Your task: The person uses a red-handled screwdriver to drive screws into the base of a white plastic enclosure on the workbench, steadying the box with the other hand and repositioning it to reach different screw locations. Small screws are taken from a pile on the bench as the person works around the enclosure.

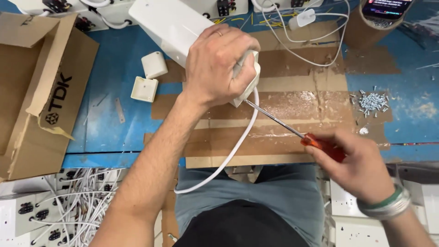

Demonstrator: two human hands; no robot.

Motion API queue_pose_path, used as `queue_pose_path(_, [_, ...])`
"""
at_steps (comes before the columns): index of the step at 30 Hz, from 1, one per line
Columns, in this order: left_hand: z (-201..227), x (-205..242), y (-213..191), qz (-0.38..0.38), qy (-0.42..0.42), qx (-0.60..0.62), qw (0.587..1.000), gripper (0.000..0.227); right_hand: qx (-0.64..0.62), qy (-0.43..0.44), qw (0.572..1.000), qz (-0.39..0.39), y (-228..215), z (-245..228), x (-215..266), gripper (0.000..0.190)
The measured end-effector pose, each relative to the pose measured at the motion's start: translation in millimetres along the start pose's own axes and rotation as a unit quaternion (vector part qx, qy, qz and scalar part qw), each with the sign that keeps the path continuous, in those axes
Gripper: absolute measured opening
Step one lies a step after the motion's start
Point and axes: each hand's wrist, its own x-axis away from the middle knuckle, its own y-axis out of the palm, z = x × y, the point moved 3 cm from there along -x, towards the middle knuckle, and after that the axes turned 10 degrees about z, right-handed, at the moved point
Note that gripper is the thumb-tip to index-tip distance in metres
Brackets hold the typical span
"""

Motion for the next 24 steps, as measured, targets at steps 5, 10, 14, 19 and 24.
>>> queue_pose_path(5, [-3.0, 2.2, 1.7, 0.005, -0.005, -0.008, 1.0, 0.014, -0.074, 0.297, 0.947, -0.102, 19.0, 48.8, 15.2, 0.025])
queue_pose_path(10, [-1.7, 1.1, 1.8, 0.01, 0.004, -0.002, 1.0, 0.012, -0.235, 0.476, 0.835, -0.144, 19.0, 21.0, 4.3, 0.022])
queue_pose_path(14, [-2.7, 1.1, 1.2, 0.005, 0.0, -0.006, 1.0, 0.013, -0.048, 0.19, 0.979, -0.053, 13.1, 19.3, -3.3, 0.029])
queue_pose_path(19, [-2.6, 0.7, -1.5, -0.004, 0.002, 0.005, 1.0, 0.013, -0.269, 0.414, 0.842, -0.216, 20.9, 57.6, 13.9, 0.035])
queue_pose_path(24, [-2.0, 1.2, -2.1, 0.001, 0.003, 0.008, 1.0, 0.012, 0.04, 0.239, 0.969, -0.049, -28.1, 20.6, 6.6, 0.028])
